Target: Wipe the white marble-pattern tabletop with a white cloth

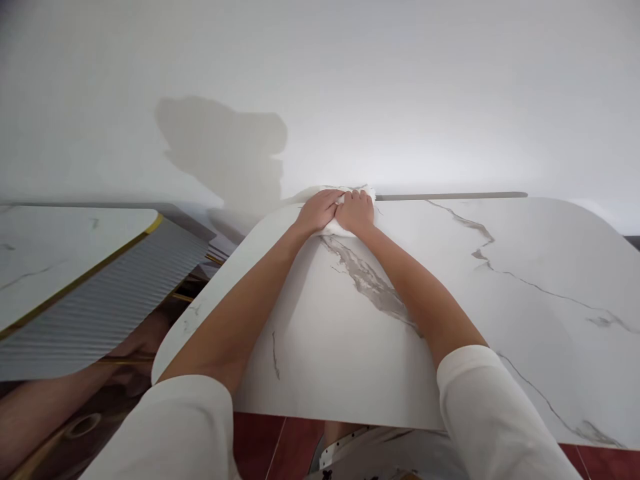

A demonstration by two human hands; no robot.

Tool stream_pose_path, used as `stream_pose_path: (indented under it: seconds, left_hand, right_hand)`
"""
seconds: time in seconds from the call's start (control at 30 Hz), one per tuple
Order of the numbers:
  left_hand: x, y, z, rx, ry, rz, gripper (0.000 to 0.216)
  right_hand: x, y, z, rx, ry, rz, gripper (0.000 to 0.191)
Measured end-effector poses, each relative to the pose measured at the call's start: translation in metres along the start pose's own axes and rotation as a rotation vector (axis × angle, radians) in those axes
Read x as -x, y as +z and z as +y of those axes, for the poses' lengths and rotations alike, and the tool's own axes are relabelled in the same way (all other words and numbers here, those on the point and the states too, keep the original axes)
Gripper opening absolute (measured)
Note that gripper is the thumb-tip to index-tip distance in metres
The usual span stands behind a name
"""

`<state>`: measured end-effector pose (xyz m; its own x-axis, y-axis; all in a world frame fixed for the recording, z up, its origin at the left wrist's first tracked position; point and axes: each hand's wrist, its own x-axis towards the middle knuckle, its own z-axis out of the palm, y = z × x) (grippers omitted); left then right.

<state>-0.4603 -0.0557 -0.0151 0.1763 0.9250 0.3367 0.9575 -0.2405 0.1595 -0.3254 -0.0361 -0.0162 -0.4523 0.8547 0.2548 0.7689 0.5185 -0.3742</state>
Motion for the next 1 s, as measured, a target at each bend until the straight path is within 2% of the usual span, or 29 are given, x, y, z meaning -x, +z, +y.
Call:
stream_pose_path:
  seconds: [0.2, 0.47, 0.77, 1.0]
  left_hand:
    - [0.002, 0.004, 0.008, 0.009, 0.113, -0.008, 0.051]
    - [0.034, -0.005, 0.019, -0.002, 0.157, -0.019, 0.052]
    - [0.106, -0.026, 0.046, 0.0, 0.185, -0.029, 0.051]
    - [0.169, -0.042, 0.069, -0.049, 0.077, -0.048, 0.054]
  right_hand:
    - [0.018, -0.012, 0.005, 0.049, 0.03, -0.005, 0.05]
    - [0.052, -0.014, -0.008, 0.042, 0.045, 0.008, 0.05]
    - [0.125, -0.021, -0.045, 0.046, 0.073, -0.013, 0.052]
    - [0.179, -0.029, -0.069, 0.006, 0.029, -0.048, 0.054]
